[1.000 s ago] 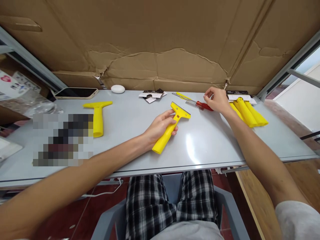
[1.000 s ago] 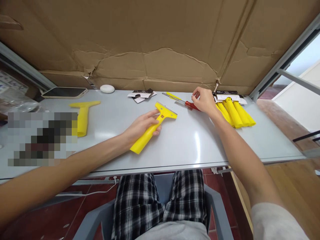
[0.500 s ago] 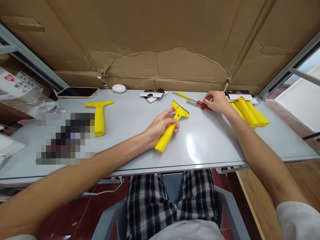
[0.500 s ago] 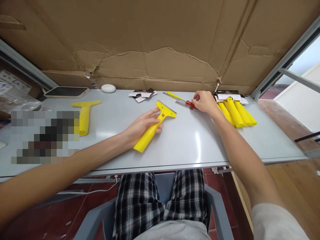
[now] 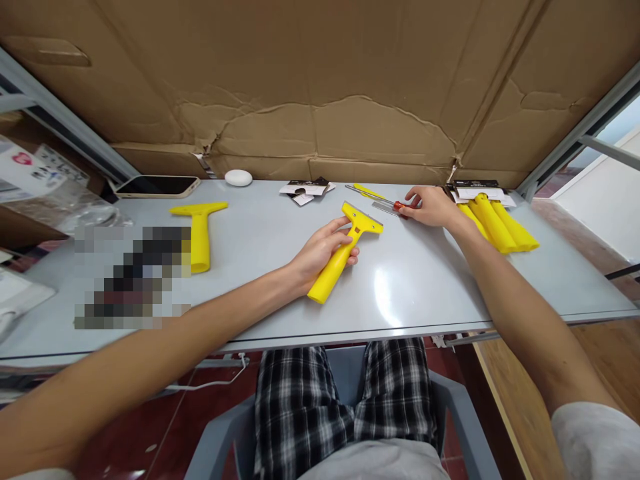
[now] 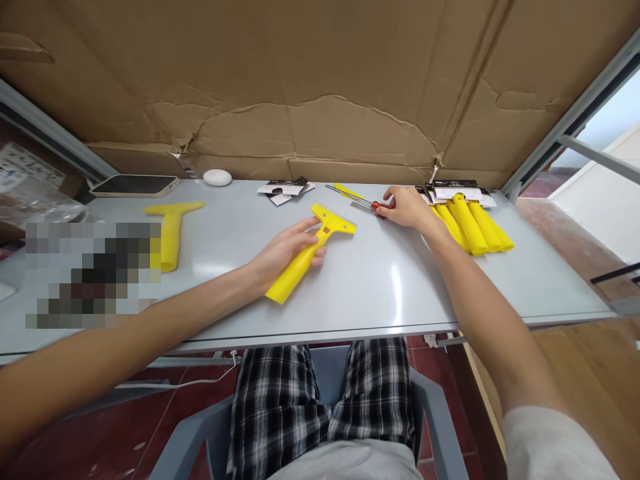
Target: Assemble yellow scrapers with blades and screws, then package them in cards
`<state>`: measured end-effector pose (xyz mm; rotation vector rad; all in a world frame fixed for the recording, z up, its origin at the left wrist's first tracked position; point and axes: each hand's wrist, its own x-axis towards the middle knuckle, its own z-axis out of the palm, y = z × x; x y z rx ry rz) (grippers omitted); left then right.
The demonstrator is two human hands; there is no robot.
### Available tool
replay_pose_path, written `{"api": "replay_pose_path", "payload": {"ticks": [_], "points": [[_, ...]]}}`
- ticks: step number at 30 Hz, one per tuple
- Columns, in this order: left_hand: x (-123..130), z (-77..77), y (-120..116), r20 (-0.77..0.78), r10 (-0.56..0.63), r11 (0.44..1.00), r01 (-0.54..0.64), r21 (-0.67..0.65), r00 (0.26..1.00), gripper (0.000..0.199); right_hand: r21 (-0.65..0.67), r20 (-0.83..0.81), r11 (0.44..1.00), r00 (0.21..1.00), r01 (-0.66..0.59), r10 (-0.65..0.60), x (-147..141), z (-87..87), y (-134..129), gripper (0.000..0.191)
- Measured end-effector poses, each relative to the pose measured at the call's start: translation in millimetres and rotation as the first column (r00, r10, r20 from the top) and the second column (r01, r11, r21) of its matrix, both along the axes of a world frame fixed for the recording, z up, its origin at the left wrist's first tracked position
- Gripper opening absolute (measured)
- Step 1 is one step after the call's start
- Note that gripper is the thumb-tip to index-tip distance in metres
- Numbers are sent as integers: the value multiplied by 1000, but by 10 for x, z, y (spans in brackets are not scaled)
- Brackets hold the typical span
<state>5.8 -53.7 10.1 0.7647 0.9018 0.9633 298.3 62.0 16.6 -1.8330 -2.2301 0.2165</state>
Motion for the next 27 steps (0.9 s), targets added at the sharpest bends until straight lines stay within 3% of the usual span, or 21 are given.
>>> {"api": "replay_pose_path", "payload": {"ticks": [6,12,15,18,21,27], "points": [[5,19,-22,12,30,999,-30,10,999,52,16,-62,998,996,-59,60,49,-38,37,46],[2,-6,-18,-8,68,995,-67,70,998,55,106,-342,994,938,-18,53,50,-84,29,47],[1,-14,-10,-29,77,994,-74,85,997,59,122,-620,992,784,45,41,17,-73,53,50],[1,1,-12,-63,88,993,-82,87,994,55,206,-792,968,605,144,79,11,-18,108,61],[-3,9,-9,-74,98,991,-90,98,992,53,290,-878,922,456,258,148,69,71,152,67],[-19,-76,44,-79,99,988,-88,129,992,45,323,-924,893,308,314,226,195,241,126,60]]}}
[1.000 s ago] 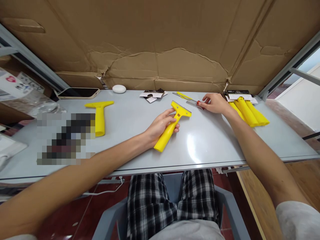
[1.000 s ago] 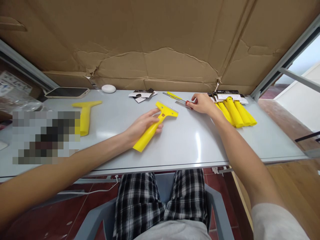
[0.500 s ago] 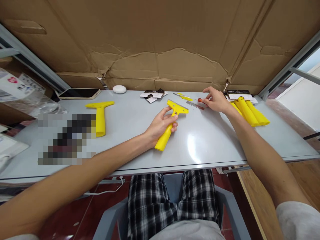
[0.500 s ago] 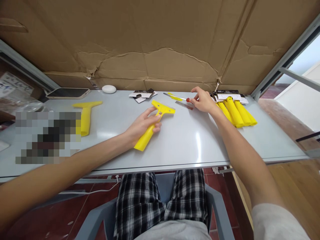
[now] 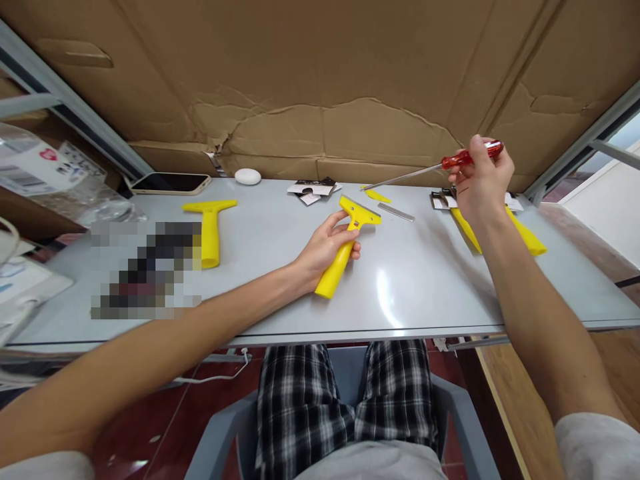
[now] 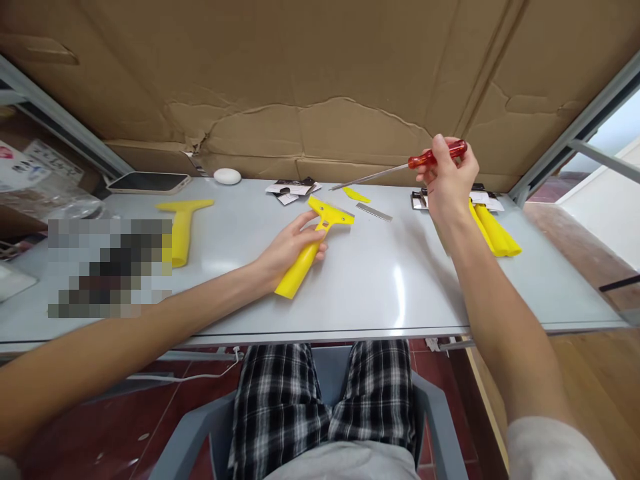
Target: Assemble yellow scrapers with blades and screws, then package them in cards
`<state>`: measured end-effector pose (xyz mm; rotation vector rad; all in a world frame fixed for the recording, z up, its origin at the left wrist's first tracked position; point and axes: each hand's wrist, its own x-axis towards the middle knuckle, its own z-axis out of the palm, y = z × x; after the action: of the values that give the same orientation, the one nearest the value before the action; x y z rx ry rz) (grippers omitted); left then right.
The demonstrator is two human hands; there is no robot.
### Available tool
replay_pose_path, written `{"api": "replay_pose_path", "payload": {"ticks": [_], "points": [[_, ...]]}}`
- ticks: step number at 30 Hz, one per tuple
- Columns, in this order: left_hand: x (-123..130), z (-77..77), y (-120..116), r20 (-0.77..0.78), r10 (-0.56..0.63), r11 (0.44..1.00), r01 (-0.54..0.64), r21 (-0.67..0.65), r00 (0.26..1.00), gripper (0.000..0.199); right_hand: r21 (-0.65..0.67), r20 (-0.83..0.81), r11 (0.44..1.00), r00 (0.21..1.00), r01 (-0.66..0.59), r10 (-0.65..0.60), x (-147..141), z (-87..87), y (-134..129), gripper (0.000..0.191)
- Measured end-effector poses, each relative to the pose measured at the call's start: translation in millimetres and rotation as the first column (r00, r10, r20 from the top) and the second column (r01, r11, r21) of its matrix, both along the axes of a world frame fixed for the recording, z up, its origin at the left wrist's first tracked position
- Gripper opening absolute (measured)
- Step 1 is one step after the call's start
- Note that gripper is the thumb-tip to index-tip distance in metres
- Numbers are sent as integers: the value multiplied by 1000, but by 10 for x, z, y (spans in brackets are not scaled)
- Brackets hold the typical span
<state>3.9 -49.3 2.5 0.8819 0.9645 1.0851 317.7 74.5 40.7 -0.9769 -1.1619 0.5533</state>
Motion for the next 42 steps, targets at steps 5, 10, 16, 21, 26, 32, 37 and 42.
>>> {"api": "replay_pose_path", "payload": {"ticks": [5,10,16,21,26,32,37,42], "points": [[1,20,-3,-17,4,1000,-5,-14,1000,39,-2,3,1000,1000,27,-27,-154,102,-163,60],[13,83,-27,-37,9,999,-11,-47,999,39,13,21,1000,1000,-16,16,-308,144,-291,59],[23,86,-30,-38,16,998,-18,-60,999,42,-55,71,998,997,24,-20,-311,142,-350,62],[24,87,-38,-52,16,998,-20,-60,999,42,4,23,999,999,-33,33,-340,126,-355,54],[17,57,-29,-38,14,999,-16,-48,999,43,78,2,994,997,-81,81,-356,102,-322,51],[46,70,-42,-61,52,997,-55,-51,997,38,150,57,987,997,-61,53,-381,123,-421,56],[68,91,-55,-90,74,995,-79,-61,993,33,337,138,939,990,-73,28,-490,172,-560,54],[55,54,-44,-96,74,996,-78,-31,993,34,498,165,866,985,-50,-39,-632,183,-708,37]]}}
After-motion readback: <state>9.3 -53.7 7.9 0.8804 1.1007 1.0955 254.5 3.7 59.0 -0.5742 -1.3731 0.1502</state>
